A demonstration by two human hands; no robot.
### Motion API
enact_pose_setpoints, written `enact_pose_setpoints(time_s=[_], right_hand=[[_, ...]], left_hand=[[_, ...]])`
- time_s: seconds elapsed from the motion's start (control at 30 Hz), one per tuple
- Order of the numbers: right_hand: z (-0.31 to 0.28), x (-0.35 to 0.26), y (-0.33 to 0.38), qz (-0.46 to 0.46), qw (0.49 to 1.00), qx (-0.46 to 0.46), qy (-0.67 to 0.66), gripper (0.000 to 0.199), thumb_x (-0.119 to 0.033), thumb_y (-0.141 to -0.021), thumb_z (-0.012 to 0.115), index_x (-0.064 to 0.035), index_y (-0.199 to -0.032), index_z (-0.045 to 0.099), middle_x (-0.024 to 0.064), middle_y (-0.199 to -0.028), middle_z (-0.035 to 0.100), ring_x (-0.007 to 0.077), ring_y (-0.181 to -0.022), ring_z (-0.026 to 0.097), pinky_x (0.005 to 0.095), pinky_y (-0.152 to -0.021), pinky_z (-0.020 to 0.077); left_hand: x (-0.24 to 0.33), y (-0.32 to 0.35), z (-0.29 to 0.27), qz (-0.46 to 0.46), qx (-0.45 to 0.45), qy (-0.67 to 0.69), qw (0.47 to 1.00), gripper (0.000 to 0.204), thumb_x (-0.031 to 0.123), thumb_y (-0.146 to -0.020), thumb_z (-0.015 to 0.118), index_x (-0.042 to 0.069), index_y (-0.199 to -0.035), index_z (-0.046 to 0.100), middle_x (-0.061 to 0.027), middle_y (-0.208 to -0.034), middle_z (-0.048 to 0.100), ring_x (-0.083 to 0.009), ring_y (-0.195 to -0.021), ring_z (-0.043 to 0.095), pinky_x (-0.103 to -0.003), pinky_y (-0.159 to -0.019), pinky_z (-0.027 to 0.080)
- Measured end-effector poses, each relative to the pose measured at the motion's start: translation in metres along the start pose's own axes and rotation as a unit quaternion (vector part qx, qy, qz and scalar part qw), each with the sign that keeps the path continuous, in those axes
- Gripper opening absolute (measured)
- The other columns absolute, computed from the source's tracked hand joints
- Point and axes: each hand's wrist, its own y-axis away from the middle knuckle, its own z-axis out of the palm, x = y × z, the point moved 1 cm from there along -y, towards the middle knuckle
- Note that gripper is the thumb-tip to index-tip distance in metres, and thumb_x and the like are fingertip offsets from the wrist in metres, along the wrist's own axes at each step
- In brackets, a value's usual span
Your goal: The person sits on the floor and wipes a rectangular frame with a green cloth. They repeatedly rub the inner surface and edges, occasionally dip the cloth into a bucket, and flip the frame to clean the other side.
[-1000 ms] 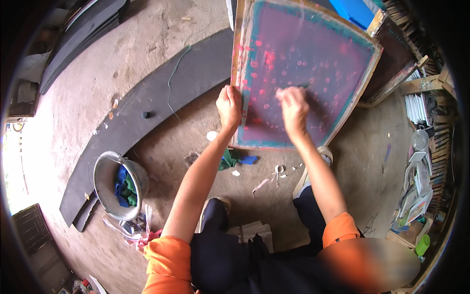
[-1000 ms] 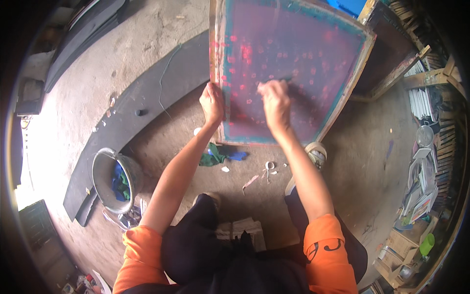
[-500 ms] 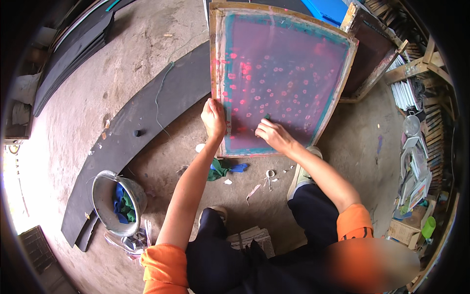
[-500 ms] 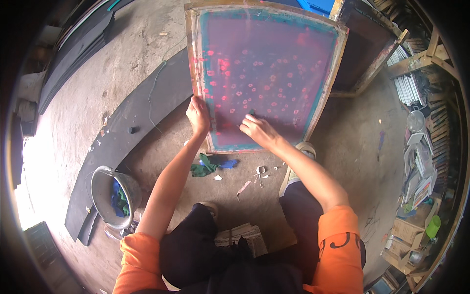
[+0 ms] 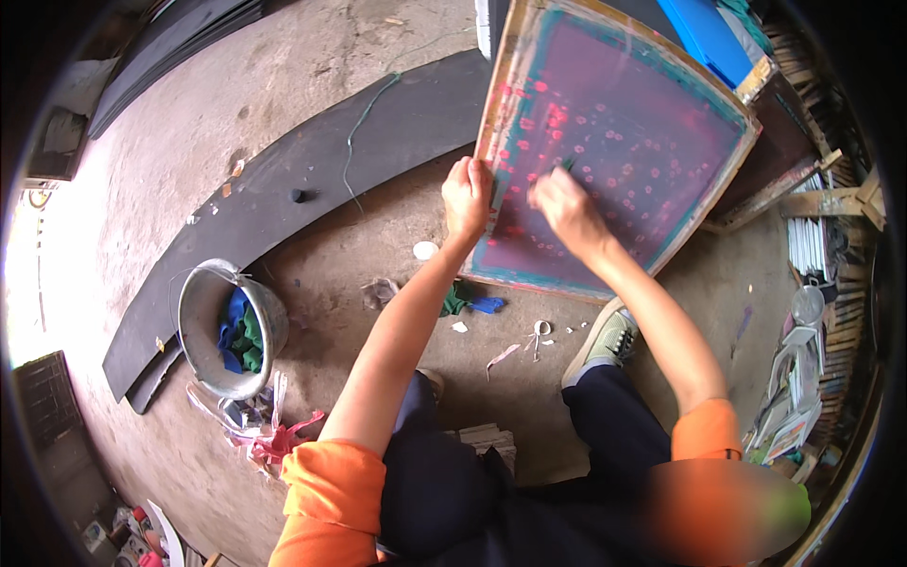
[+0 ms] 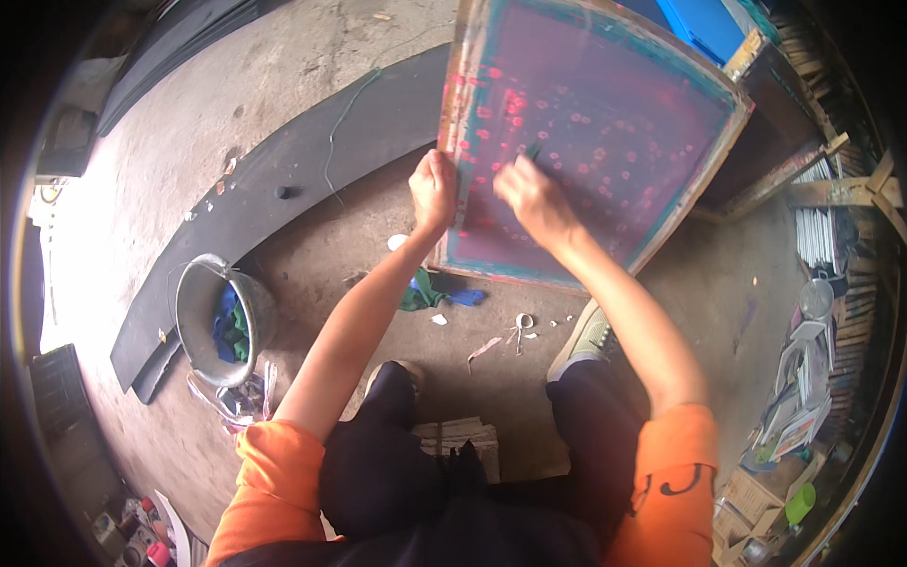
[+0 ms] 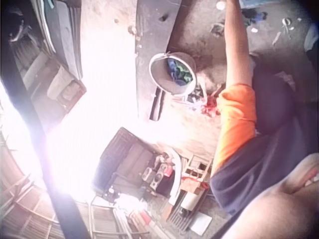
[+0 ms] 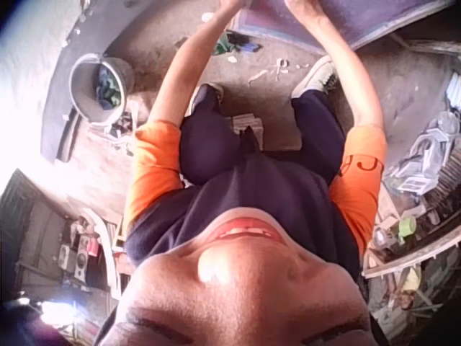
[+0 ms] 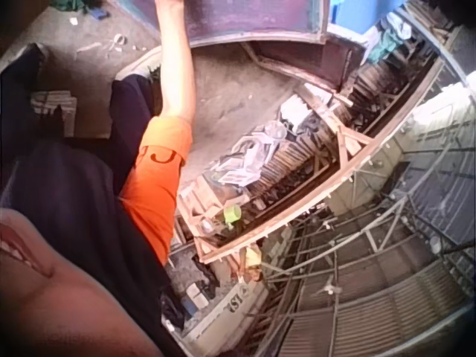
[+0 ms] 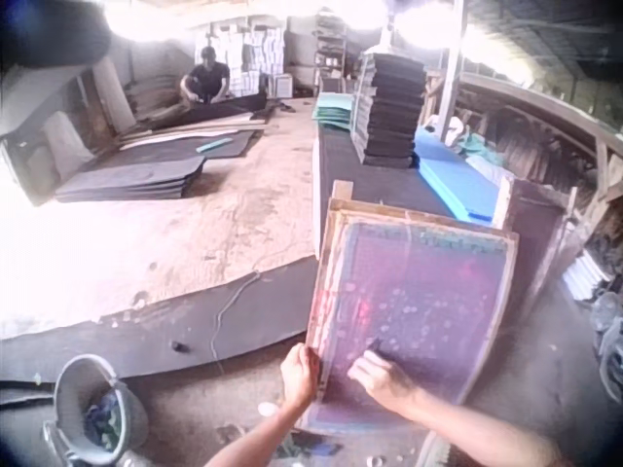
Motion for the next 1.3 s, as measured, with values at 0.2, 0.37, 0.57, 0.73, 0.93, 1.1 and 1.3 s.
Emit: enact_pose_setpoints(time_s=[0.2,0.37,0.57,0.73,0.93,1.1,1.3], right_hand=[[-0.01,-0.001,-0.017,0.197,0.959,0.168,-0.115,0.009,0.004,-0.066,0.056,-0.0017,-0.072,0.059,0.0081,-0.074,0.059,0.0227,-0.076,0.056,0.0314,-0.068,0.0478],[-0.013,0.006,-0.018,0.024,0.997,0.06,-0.052,0.007,0.0,-0.067,0.058,-0.0042,-0.072,0.06,0.005,-0.073,0.059,0.0205,-0.075,0.055,0.0326,-0.065,0.0444],[0.01,-0.014,0.013,0.091,0.994,0.014,0.066,0.011,-0.009,-0.073,0.06,-0.0155,-0.064,0.059,-0.0054,-0.07,0.057,0.0116,-0.082,0.049,0.0333,-0.073,0.0338],[-0.027,0.006,-0.028,0.137,0.982,0.111,0.073,0.005,-0.015,-0.071,0.063,-0.015,-0.069,0.059,-0.0052,-0.07,0.058,0.0161,-0.083,0.049,0.0376,-0.072,0.0339],[0.037,-0.035,0.029,0.302,0.949,0.089,-0.002,0.009,-0.016,-0.07,0.069,-0.0183,-0.074,0.06,-0.0063,-0.076,0.058,0.0167,-0.09,0.049,0.0497,-0.08,0.0329],[-0.002,-0.013,0.001,0.328,0.927,0.178,0.042,0.006,-0.022,-0.075,0.064,-0.0184,-0.07,0.062,-0.0087,-0.076,0.059,0.0168,-0.089,0.046,0.0428,-0.076,0.0312],[0.056,-0.049,0.051,0.462,0.836,0.297,-0.007,0.015,-0.016,-0.066,0.072,-0.0184,-0.068,0.057,-0.009,-0.073,0.062,0.0172,-0.083,0.047,0.0383,-0.079,0.0294]], left_hand=[[0.005,0.0,-0.01,-0.05,-0.026,0.003,0.998,0.041,0.03,-0.094,0.033,0.002,-0.068,0.046,-0.0129,-0.06,0.045,-0.0282,-0.056,0.045,-0.038,-0.055,0.038],[0.006,0.0,-0.009,-0.056,-0.028,0.004,0.998,0.037,0.026,-0.094,0.035,0.001,-0.069,0.046,-0.0169,-0.065,0.047,-0.0357,-0.061,0.047,-0.042,-0.059,0.038],[0.009,-0.001,-0.001,-0.056,-0.036,0.018,0.998,0.038,0.026,-0.094,0.034,0.001,-0.067,0.045,-0.0152,-0.062,0.045,-0.0317,-0.058,0.046,-0.04,-0.058,0.038],[0.006,-0.001,-0.01,-0.068,-0.02,0.026,0.997,0.038,0.025,-0.094,0.033,0.001,-0.066,0.044,-0.0148,-0.061,0.044,-0.0308,-0.056,0.045,-0.039,-0.057,0.037],[0.005,-0.002,0.001,-0.071,-0.041,0.026,0.996,0.039,0.027,-0.094,0.033,0.0,-0.067,0.042,-0.0137,-0.063,0.043,-0.0277,-0.055,0.043,-0.036,-0.056,0.037],[-0.001,0.002,-0.006,-0.105,-0.04,0.039,0.993,0.042,0.03,-0.095,0.031,0.001,-0.067,0.043,-0.0106,-0.06,0.041,-0.022,-0.053,0.042,-0.032,-0.055,0.037],[-0.021,0.0,-0.004,-0.092,-0.018,0.049,0.994,0.05,0.045,-0.095,0.029,0.005,-0.07,0.047,0.0004,-0.054,0.04,-0.0087,-0.047,0.041,-0.026,-0.038,0.042]])
